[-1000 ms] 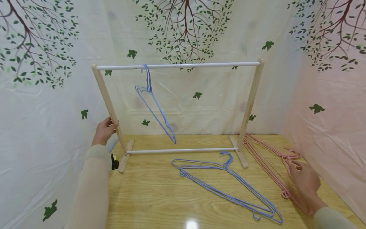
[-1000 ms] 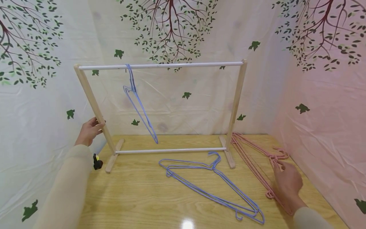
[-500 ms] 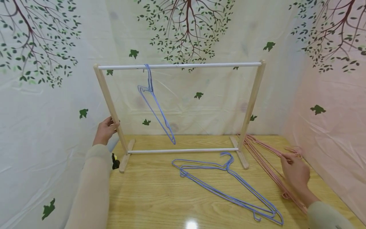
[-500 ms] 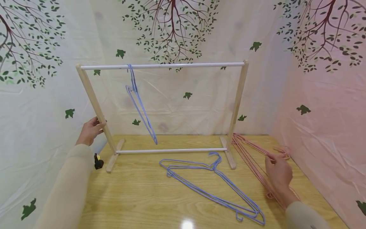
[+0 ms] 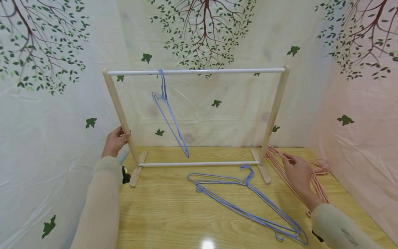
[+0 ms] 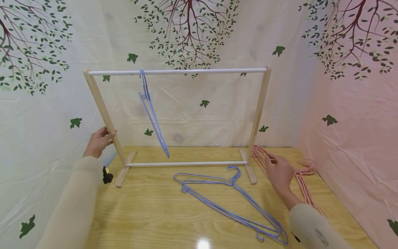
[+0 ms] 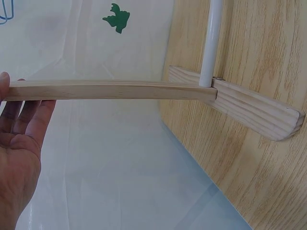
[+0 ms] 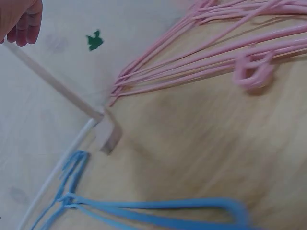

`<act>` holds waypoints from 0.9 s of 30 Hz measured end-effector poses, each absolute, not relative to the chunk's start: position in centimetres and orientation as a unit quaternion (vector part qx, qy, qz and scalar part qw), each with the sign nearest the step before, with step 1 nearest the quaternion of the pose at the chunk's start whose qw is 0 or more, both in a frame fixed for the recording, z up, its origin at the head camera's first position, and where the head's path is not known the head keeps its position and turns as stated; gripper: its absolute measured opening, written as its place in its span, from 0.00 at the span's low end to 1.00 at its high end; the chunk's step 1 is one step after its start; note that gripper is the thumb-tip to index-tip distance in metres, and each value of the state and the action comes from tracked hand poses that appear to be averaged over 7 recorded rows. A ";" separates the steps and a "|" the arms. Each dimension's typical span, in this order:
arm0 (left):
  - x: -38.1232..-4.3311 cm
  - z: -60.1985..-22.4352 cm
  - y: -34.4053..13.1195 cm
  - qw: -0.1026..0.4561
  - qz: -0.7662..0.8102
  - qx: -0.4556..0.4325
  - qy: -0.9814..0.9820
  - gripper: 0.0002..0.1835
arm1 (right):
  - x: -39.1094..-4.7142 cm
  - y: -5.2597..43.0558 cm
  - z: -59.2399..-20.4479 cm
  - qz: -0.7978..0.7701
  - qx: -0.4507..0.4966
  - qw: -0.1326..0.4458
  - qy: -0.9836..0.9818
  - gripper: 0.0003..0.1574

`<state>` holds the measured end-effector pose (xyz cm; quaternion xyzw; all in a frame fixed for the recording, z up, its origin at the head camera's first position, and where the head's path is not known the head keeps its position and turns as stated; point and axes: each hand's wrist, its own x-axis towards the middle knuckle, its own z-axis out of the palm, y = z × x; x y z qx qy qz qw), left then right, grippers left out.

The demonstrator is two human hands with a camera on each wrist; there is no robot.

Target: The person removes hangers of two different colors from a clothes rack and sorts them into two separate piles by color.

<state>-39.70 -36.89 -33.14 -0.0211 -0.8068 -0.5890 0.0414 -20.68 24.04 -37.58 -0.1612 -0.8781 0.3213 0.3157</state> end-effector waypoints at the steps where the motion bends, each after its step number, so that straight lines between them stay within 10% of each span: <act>1: -39.7 -33.1 -36.9 0.042 -0.588 -0.021 -0.808 0.31 | -21.0 23.5 -37.3 0.326 -0.157 0.321 -0.875 0.18; 27: -39.9 -33.0 -36.8 0.041 -0.591 -0.011 -0.805 0.31 | -27.5 7.5 -29.0 0.452 -0.022 0.294 -0.842 0.15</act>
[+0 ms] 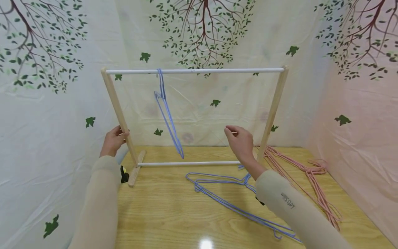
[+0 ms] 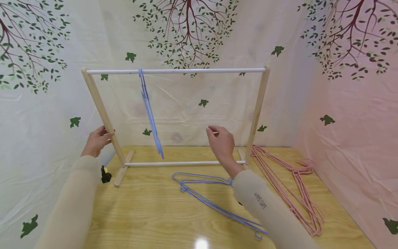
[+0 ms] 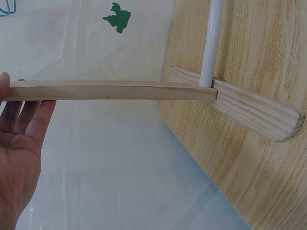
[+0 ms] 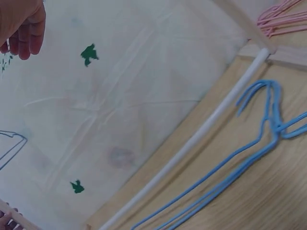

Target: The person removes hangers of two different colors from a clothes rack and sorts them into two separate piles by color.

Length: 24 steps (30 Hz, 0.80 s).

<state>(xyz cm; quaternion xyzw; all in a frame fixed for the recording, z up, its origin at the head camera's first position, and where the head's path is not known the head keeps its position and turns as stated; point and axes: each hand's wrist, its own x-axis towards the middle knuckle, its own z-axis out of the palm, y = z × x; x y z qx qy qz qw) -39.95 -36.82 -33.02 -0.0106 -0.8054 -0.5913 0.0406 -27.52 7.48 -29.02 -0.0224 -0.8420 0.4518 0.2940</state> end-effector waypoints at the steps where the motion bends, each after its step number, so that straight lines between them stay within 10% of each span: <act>1: -40.0 -33.0 -36.9 0.039 -0.592 -0.012 -0.805 0.31 | -27.7 6.9 -28.8 0.455 -0.020 0.290 -0.842 0.15; 24: -42.3 -33.2 -37.9 0.025 -0.598 -0.038 -0.800 0.30 | -31.1 -5.1 -24.5 0.471 0.002 0.201 -0.859 0.18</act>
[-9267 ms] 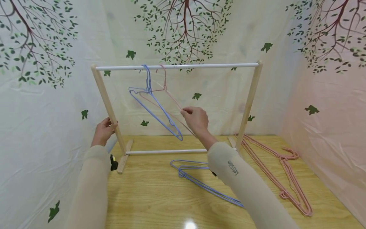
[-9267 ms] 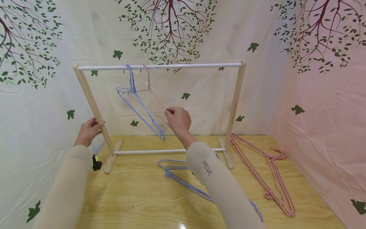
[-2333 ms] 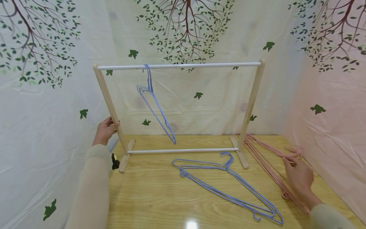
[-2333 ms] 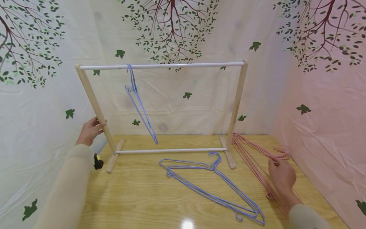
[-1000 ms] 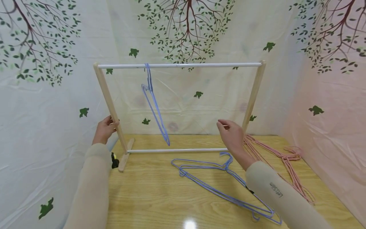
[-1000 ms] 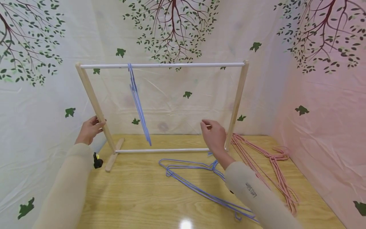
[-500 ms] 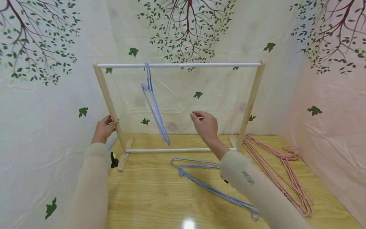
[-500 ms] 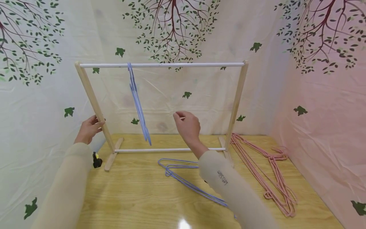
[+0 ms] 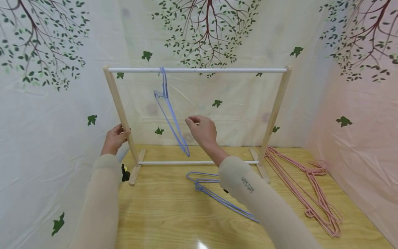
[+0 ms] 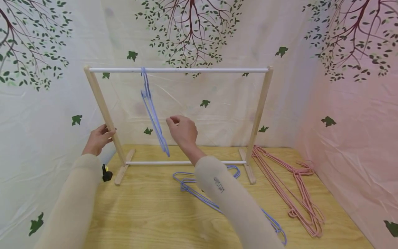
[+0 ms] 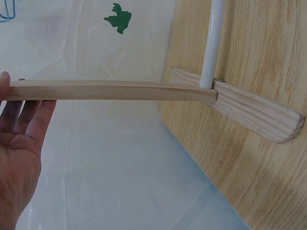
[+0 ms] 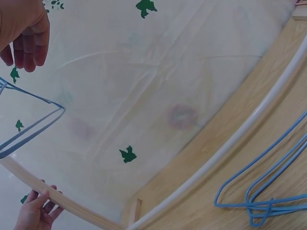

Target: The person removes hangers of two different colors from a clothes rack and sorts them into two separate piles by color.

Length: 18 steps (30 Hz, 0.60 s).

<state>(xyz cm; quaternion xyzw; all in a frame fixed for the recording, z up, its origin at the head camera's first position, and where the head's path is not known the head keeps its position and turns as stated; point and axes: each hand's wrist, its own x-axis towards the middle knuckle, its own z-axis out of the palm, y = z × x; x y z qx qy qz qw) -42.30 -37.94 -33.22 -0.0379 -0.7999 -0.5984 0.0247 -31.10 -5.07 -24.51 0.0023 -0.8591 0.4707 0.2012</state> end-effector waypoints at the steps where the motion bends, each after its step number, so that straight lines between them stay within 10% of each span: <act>1: -42.3 -33.2 -37.9 0.026 -0.597 -0.039 -0.801 0.30 | -31.2 -5.3 -24.4 0.471 0.001 0.200 -0.859 0.18; 18: -42.4 -33.3 -38.1 0.030 -0.597 -0.043 -0.800 0.29 | -32.0 -7.5 -24.1 0.416 -0.004 0.180 -0.891 0.19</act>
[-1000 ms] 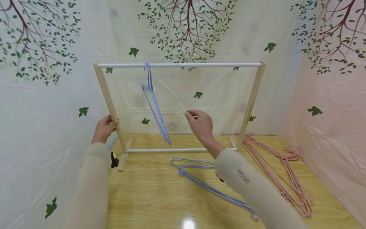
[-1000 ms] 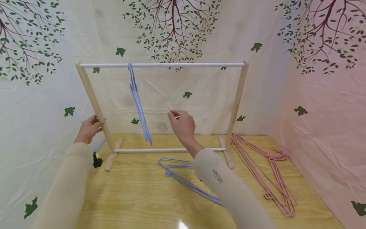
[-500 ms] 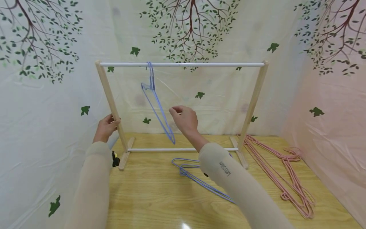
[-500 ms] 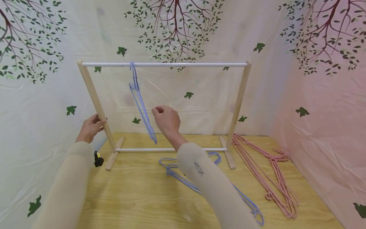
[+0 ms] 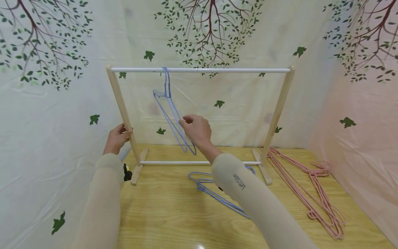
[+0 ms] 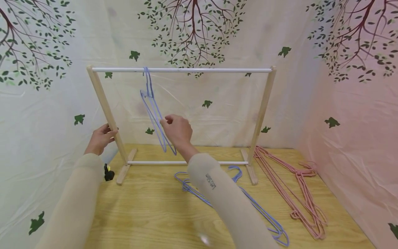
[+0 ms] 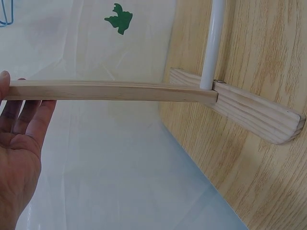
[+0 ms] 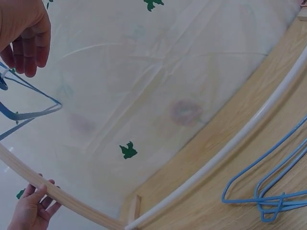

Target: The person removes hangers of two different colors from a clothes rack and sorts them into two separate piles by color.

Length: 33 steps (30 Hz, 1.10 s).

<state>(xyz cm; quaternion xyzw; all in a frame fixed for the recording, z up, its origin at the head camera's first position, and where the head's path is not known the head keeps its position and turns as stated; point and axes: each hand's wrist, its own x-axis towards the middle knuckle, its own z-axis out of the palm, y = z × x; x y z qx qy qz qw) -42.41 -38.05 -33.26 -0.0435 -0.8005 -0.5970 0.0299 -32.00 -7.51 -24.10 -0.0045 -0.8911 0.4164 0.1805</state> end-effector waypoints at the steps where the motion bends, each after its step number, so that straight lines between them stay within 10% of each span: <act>1: -42.5 -33.3 -38.0 0.030 -0.596 -0.044 -0.801 0.30 | -32.1 -7.5 -24.1 0.414 -0.004 0.181 -0.892 0.18; 33: -40.9 -33.0 -37.3 0.032 -0.600 -0.029 -0.798 0.30 | -30.7 -0.1 -24.2 0.466 0.003 0.293 -0.835 0.11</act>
